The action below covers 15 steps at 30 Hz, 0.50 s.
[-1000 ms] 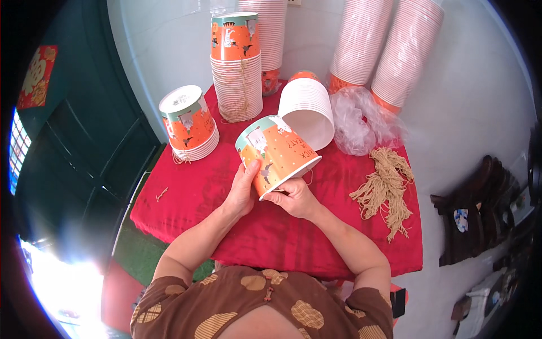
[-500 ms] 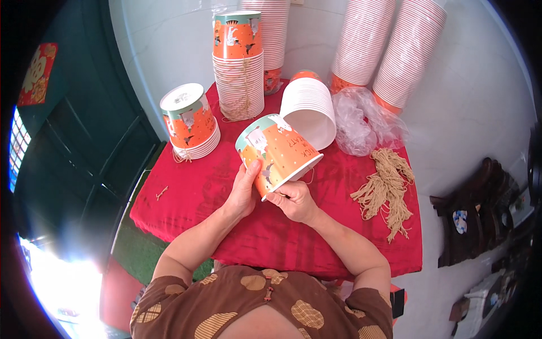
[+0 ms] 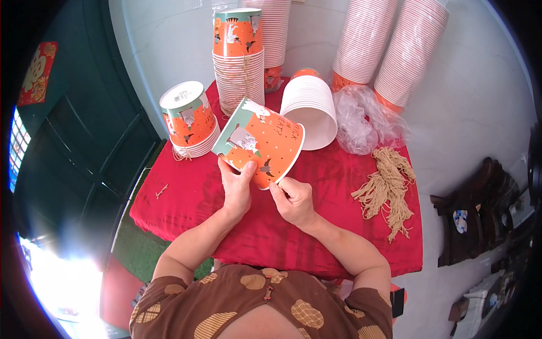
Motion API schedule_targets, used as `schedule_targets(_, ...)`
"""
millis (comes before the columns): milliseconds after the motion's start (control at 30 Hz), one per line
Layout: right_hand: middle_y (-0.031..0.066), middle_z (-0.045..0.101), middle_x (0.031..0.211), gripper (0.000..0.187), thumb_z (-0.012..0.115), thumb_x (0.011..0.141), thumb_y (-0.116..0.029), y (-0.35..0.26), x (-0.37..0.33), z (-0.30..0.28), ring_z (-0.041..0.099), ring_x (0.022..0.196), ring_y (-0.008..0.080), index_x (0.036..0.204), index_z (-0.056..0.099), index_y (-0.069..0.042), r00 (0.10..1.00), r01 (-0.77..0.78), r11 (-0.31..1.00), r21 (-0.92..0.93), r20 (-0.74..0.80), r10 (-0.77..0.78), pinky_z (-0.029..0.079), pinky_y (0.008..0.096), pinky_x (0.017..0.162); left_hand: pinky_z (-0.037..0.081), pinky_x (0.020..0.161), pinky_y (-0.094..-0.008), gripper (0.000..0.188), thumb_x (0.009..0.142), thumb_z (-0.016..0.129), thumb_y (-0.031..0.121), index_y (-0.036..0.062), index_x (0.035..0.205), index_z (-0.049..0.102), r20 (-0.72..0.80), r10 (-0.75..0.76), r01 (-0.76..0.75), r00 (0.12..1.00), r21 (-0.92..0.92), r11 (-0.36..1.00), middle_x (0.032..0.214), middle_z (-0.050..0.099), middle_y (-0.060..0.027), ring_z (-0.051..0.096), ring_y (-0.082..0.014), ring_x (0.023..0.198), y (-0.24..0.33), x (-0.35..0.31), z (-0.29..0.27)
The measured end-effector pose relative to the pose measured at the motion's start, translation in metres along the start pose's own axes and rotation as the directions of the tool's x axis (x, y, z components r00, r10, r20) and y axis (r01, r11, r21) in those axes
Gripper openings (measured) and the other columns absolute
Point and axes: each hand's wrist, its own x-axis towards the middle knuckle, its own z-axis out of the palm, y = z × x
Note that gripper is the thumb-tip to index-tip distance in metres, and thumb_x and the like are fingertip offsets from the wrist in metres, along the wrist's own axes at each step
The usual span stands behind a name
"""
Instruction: Attaching strings to paper tubs in a manufacturing setting.
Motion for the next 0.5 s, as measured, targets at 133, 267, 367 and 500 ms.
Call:
schedule_targets(133,0.0128,0.051,0.057,0.015,0.063,0.087,-0.003,0.0,-0.002,0.004,0.052,0.046,0.0229,0.073,0.057,-0.001,0.999,-0.03,0.999,-0.044,-0.024,0.029,0.038,0.034,0.043,0.044,0.098,-0.0383,0.074,0.081,0.078,0.034,0.0055,0.131,0.031,-0.003,0.113,-0.112,0.994,0.071,0.991,0.123,0.047,-0.0095,0.051,-0.0196,0.114,0.001,-0.001,0.001)
schedule_targets(267,0.0098,0.053,0.058,0.012,0.063,0.087,-0.003,0.009,-0.005,0.008,0.051,0.046,0.0152,0.077,0.057,0.0,0.995,-0.102,0.991,0.09,-0.007,0.103,0.039,0.0302,0.044,0.044,0.098,-0.038,0.075,0.08,0.078,0.034,0.0053,0.131,0.031,-0.04,0.079,-0.075,0.996,0.102,0.992,0.123,0.047,-0.0094,0.05,-0.0197,0.114,0.003,0.003,0.0)
schedule_targets(367,0.0034,0.055,0.06,0.01,0.063,0.088,-0.003,0.011,-0.007,0.006,0.049,0.05,0.0067,0.081,0.057,0.0,0.989,-0.148,0.973,0.175,0.032,0.145,0.038,0.0263,0.045,0.043,0.099,-0.0378,0.079,0.079,0.079,0.034,0.0046,0.133,0.03,-0.061,0.054,-0.047,0.997,0.116,0.992,0.124,0.046,-0.0097,0.049,-0.0199,0.115,0.001,0.006,-0.004)
schedule_targets(500,-0.0014,0.054,0.063,0.006,0.061,0.09,-0.003,0.02,-0.01,0.004,0.046,0.054,0.0024,0.086,0.058,0.0,0.968,-0.246,0.937,0.247,0.113,0.224,0.037,0.0231,0.046,0.042,0.101,-0.0379,0.083,0.078,0.08,0.033,0.004,0.136,0.028,-0.074,0.066,-0.057,0.995,0.116,0.992,0.126,0.045,-0.0102,0.048,-0.0202,0.117,0.003,0.006,-0.001)
